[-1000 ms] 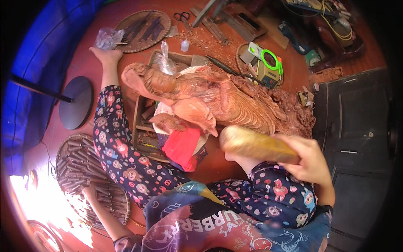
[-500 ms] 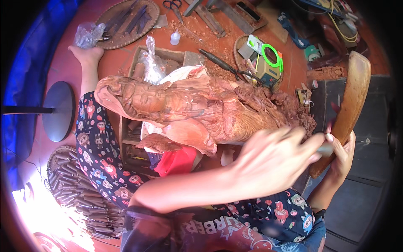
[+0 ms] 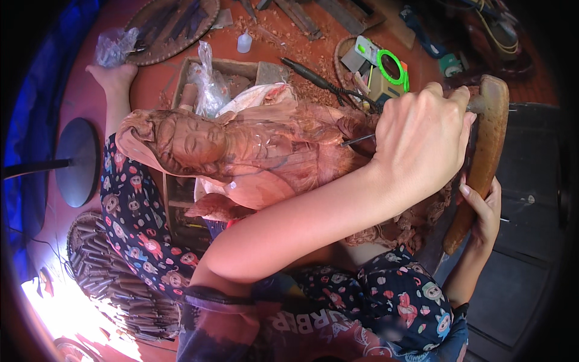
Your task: The person carves a wooden sculpture of a seated figure using a chisel and mallet. They repeatedly strike the chisel to shape the torso and head, occasionally pausing to adjust the tool or clear wood shavings.
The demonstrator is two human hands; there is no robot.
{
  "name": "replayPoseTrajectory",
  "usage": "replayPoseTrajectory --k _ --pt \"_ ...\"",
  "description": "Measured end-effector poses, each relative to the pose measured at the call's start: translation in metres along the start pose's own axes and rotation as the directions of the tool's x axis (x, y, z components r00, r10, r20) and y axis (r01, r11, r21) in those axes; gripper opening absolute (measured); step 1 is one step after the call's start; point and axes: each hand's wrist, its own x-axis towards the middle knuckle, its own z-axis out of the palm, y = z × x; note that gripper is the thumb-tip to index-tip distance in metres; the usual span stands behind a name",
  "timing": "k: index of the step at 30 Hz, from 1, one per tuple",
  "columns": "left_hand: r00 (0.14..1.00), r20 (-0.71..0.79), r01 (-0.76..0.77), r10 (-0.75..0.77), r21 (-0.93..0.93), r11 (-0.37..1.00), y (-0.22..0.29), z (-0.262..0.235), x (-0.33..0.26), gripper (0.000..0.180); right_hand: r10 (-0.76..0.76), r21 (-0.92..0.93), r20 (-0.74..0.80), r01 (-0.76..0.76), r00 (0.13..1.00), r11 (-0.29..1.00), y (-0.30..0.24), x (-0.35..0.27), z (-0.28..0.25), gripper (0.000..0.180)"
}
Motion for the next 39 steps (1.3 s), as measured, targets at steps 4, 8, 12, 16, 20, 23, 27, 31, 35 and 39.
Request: replayPoseTrajectory --k 4,8,12,16,20,23,27,31,35,39 --pt "0.999 0.022 0.023 -0.023 0.018 1.000 -0.007 0.001 0.001 0.024 -0.015 0.006 0.003 0.015 1.000 1.000 0.001 0.000 0.007 0.033" --pt "0.999 0.028 0.029 -0.029 0.026 0.999 -0.010 0.002 0.001 0.022 -0.014 -0.001 0.007 0.014 1.000 1.000 -0.001 0.000 0.007 0.037" --pt "0.999 0.021 0.043 -0.044 0.040 0.998 -0.013 0.001 0.002 0.022 -0.020 -0.003 0.015 0.020 1.000 1.000 -0.001 0.000 0.008 0.040" --pt "0.997 0.029 0.064 -0.066 0.056 0.996 -0.014 0.001 0.004 0.021 -0.022 0.002 -0.005 0.022 1.000 1.000 -0.001 0.001 0.007 0.040" --pt "0.999 -0.024 0.042 -0.041 0.035 0.999 -0.016 0.003 0.002 0.021 -0.046 -0.015 -0.080 0.045 0.996 0.999 -0.002 0.002 0.009 0.045" --pt "0.999 -0.042 0.026 -0.024 0.050 0.998 -0.017 0.004 0.001 0.022 -0.112 -0.133 -0.123 0.096 0.986 0.986 -0.001 0.005 0.011 0.052" --pt "0.997 -0.074 -0.009 0.014 0.065 0.998 -0.021 0.007 0.000 0.023 -0.214 -0.204 -0.172 0.178 0.962 0.963 0.003 0.008 0.013 0.057" --pt "0.989 -0.127 -0.080 0.081 0.010 0.997 -0.018 0.005 -0.001 0.018 -0.215 -0.234 -0.203 0.166 0.955 0.958 0.007 0.004 0.012 0.055" --pt "0.980 -0.151 -0.132 0.126 -0.033 0.991 -0.015 0.001 -0.002 0.016 -0.305 -0.321 -0.257 0.217 0.917 0.922 0.006 -0.003 0.013 0.045" --pt "0.989 -0.141 -0.071 0.054 -0.118 0.990 -0.009 -0.001 -0.005 0.017 -0.331 -0.316 -0.310 0.231 0.891 0.920 0.007 -0.009 0.019 0.039"
